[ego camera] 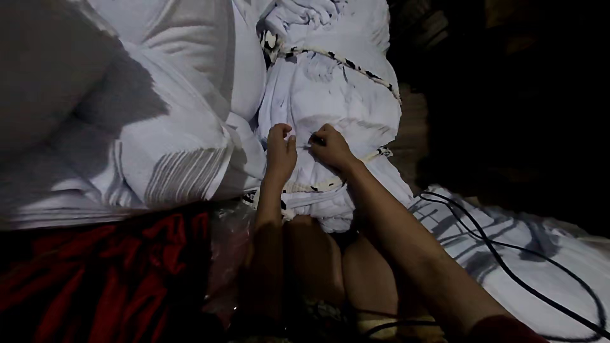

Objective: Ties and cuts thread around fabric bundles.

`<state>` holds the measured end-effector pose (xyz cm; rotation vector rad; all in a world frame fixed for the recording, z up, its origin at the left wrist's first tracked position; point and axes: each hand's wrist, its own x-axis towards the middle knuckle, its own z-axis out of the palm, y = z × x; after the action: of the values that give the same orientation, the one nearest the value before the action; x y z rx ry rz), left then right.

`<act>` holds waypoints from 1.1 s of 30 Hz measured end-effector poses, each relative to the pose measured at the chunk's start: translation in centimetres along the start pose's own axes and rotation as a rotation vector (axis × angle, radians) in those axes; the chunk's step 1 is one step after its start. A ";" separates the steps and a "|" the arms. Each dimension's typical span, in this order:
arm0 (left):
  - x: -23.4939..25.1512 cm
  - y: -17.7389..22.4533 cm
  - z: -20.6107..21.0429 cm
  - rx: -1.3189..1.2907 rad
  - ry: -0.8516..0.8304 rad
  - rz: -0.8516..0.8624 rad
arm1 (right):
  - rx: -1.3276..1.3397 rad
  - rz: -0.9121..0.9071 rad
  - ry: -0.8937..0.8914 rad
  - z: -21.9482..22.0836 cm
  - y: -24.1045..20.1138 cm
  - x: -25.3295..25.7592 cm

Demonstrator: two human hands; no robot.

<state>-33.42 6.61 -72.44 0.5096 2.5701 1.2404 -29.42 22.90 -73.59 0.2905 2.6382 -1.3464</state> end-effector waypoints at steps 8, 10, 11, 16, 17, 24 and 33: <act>-2.0 -4.1 4.5 0.093 0.121 -0.084 | -0.466 0.157 -0.295 -0.1 -5.4 1.5; -2.0 -4.1 4.3 0.090 0.133 -0.114 | -0.280 0.024 -0.256 -0.3 -2.6 2.1; -2.0 -4.3 4.5 0.087 0.152 -0.123 | -0.157 -0.030 -0.227 -0.6 -1.1 1.6; -2.1 -4.5 4.8 0.063 0.207 -0.117 | 0.030 -0.025 -0.279 -1.8 -0.5 -1.7; -2.1 -4.7 4.8 0.062 0.224 -0.100 | -0.031 -0.003 -0.310 -2.0 -1.2 -1.0; -2.2 -4.8 4.9 0.070 0.212 -0.116 | -0.449 0.135 -0.426 -1.5 -3.7 3.9; -2.0 -5.3 5.0 0.049 0.204 -0.013 | 0.333 0.130 -0.266 -2.3 0.1 -3.5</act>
<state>-30.87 6.28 -79.51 0.3936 2.7727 1.2887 -26.14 24.52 -71.48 0.2951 2.1406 -1.6485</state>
